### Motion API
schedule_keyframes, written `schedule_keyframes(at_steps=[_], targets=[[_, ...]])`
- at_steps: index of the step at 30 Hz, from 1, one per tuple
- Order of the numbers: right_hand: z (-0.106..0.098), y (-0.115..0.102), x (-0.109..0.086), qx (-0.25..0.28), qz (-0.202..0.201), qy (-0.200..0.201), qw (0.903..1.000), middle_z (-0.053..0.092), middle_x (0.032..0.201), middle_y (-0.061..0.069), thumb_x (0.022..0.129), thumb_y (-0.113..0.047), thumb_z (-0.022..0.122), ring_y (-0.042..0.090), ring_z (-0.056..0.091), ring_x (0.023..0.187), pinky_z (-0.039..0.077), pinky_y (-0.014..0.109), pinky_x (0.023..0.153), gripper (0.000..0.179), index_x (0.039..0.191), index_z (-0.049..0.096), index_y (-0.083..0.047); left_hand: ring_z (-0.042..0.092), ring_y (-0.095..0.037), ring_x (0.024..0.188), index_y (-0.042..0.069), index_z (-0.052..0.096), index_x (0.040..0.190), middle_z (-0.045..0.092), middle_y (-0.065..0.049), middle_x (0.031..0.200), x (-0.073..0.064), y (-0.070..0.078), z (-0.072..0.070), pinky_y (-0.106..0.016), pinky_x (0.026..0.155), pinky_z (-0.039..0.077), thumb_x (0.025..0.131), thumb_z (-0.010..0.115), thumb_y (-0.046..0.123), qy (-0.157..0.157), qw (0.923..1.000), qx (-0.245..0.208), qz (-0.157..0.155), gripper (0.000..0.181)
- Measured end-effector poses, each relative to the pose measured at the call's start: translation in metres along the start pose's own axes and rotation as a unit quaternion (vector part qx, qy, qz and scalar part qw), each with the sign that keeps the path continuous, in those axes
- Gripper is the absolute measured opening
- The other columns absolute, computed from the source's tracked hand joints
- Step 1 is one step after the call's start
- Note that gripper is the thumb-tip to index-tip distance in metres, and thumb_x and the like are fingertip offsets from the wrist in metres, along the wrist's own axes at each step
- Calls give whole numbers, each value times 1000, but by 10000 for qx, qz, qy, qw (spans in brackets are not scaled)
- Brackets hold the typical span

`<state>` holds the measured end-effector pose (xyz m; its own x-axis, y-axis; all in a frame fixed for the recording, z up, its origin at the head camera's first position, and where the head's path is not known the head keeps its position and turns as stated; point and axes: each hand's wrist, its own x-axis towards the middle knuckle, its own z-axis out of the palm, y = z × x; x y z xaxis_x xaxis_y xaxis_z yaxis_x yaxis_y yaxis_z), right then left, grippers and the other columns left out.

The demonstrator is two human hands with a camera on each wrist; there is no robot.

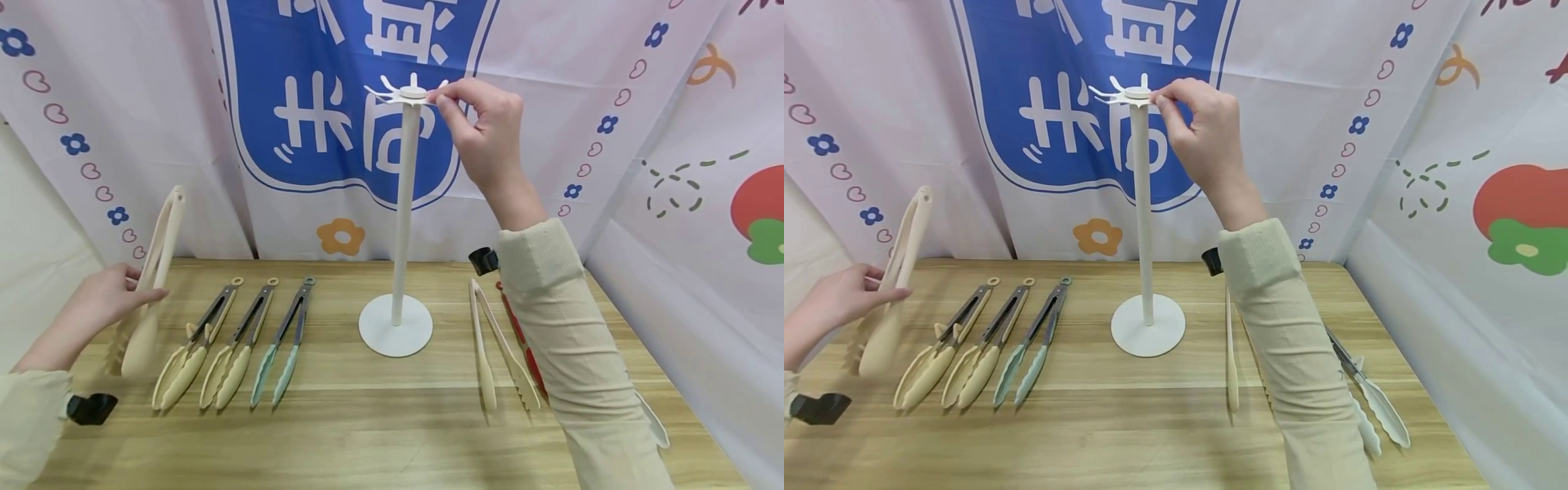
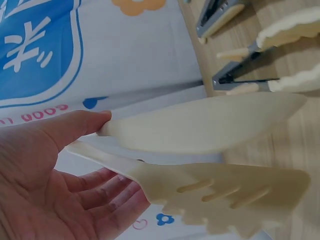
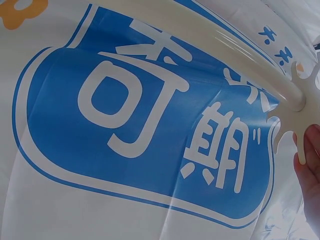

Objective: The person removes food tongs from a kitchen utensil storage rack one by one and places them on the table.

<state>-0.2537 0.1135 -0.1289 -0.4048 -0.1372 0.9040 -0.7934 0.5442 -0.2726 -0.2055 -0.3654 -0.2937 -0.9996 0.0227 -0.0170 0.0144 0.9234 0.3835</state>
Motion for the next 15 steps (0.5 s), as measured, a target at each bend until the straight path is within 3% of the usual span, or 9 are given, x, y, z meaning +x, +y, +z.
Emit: schedule_keyframes(at_steps=[9,15], targets=[[0,0,0,-16,-105,72,9999,70,86,7,90,-11,52,13,60,77,41,19,73,21,85,70,-1,57,-40,71,-22,41,103,52,-40,92,-1,-20,7,-43,57,47,84,61,39,-356,9992,99,-133,68],[1,-1,0,-30,-138,29,9999,70,87,7,90,-11,52,13,61,80,42,19,76,22,85,70,0,55,-25,62,-21,47,97,58,-20,74,-2,-33,16,-35,52,45,83,62,33,-423,9990,66,-129,59]])
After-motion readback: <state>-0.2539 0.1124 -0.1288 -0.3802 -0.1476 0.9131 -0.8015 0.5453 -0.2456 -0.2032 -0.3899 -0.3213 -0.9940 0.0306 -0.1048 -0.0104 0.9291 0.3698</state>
